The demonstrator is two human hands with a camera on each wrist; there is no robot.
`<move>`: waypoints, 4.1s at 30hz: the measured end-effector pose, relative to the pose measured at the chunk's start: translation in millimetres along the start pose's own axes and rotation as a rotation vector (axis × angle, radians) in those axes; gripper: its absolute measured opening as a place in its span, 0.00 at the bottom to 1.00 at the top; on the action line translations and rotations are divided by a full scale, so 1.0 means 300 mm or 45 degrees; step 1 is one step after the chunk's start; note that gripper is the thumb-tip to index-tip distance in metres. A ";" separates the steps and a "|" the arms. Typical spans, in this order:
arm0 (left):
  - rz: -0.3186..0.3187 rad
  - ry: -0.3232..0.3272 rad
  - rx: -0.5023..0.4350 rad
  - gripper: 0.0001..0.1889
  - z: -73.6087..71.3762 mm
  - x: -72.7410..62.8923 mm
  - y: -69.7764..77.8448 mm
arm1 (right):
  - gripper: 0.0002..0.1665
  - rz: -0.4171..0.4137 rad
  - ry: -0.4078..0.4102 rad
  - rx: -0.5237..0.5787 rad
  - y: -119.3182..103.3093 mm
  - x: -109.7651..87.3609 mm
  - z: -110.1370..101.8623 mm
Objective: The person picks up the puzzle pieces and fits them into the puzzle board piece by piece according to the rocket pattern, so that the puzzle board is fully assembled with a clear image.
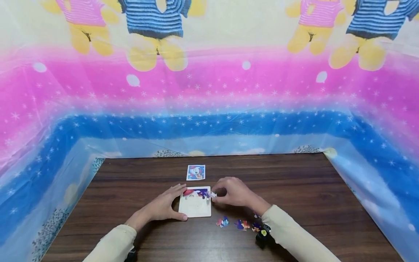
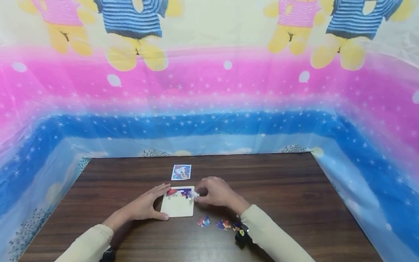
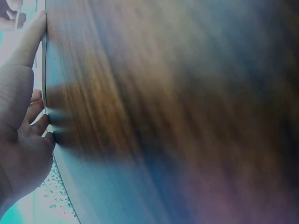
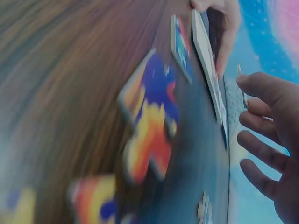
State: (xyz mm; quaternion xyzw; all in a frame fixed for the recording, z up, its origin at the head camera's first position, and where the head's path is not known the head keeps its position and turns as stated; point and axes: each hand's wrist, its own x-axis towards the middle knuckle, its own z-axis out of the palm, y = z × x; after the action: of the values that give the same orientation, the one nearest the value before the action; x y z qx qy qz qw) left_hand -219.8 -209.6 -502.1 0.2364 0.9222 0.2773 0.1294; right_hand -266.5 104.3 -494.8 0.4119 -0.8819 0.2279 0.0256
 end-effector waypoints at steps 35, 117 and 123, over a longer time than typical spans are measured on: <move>0.045 0.005 -0.001 0.57 0.004 0.002 -0.012 | 0.17 0.027 -0.032 -0.157 -0.170 0.184 0.158; 0.025 -0.003 -0.006 0.58 0.008 0.010 -0.010 | 0.22 0.211 0.169 -0.054 0.186 -0.283 -0.094; 0.023 -0.001 -0.017 0.58 0.008 0.006 -0.010 | 0.25 0.234 0.102 -0.079 0.207 -0.299 -0.083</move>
State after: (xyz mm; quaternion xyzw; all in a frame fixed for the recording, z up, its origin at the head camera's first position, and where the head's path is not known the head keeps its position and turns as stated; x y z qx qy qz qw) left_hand -221.7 -209.8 -506.2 0.2440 0.9182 0.2844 0.1286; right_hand -256.8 213.6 -517.2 0.3189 -0.9208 0.2183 0.0526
